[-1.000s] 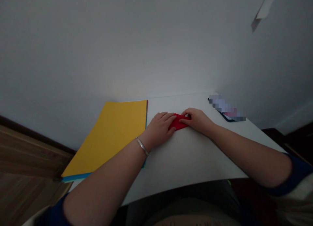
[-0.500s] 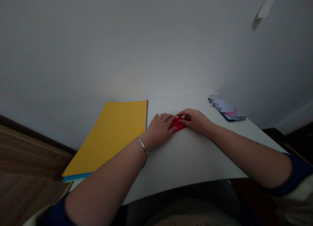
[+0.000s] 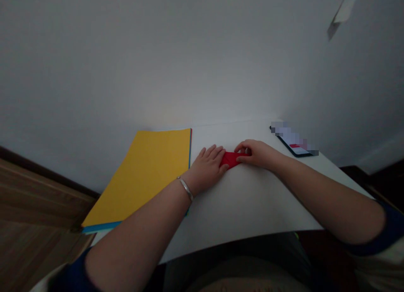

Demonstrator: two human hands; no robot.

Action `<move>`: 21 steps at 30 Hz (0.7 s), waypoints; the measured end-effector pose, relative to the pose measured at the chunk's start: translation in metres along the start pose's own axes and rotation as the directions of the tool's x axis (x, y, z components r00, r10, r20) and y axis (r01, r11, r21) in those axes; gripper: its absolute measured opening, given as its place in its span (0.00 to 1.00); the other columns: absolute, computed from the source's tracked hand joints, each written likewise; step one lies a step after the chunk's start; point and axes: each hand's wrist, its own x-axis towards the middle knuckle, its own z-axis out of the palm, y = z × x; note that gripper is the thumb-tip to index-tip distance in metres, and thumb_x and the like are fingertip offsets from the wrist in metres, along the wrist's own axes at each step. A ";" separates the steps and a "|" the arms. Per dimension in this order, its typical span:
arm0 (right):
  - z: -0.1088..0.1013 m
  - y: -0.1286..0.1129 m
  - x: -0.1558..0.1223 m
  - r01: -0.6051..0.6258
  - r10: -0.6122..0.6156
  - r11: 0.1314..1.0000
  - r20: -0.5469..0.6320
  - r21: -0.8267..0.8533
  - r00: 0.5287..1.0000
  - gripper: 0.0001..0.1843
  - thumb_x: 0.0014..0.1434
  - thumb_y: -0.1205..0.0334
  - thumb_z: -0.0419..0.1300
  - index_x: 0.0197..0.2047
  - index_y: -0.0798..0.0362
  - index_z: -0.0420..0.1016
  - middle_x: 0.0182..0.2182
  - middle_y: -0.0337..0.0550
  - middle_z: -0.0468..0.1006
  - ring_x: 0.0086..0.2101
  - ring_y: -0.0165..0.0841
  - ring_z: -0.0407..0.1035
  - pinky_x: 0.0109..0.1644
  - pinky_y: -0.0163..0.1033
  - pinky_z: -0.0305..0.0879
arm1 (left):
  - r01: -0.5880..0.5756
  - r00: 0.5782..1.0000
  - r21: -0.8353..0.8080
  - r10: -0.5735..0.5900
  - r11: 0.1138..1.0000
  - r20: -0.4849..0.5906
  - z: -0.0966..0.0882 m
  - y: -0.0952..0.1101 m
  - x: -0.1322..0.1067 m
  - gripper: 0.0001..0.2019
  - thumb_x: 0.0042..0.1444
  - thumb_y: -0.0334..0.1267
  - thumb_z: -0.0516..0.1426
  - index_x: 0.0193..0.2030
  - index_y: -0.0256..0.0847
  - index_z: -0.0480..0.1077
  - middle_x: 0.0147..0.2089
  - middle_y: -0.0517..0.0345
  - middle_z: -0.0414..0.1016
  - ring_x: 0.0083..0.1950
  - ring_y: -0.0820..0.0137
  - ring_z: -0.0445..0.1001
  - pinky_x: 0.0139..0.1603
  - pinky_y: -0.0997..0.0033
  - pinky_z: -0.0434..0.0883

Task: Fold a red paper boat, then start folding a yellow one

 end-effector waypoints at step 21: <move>-0.016 0.016 0.001 -0.227 0.232 0.973 0.142 -0.046 0.962 0.11 0.50 0.51 0.63 0.28 0.49 0.79 0.25 0.39 0.79 0.25 0.30 0.68 0.28 0.36 0.56 | 0.007 0.998 0.064 -0.011 0.998 0.060 -0.001 -0.001 -0.003 0.30 0.69 0.49 0.38 0.71 0.32 0.49 0.74 0.47 0.44 0.75 0.57 0.37 0.72 0.49 0.43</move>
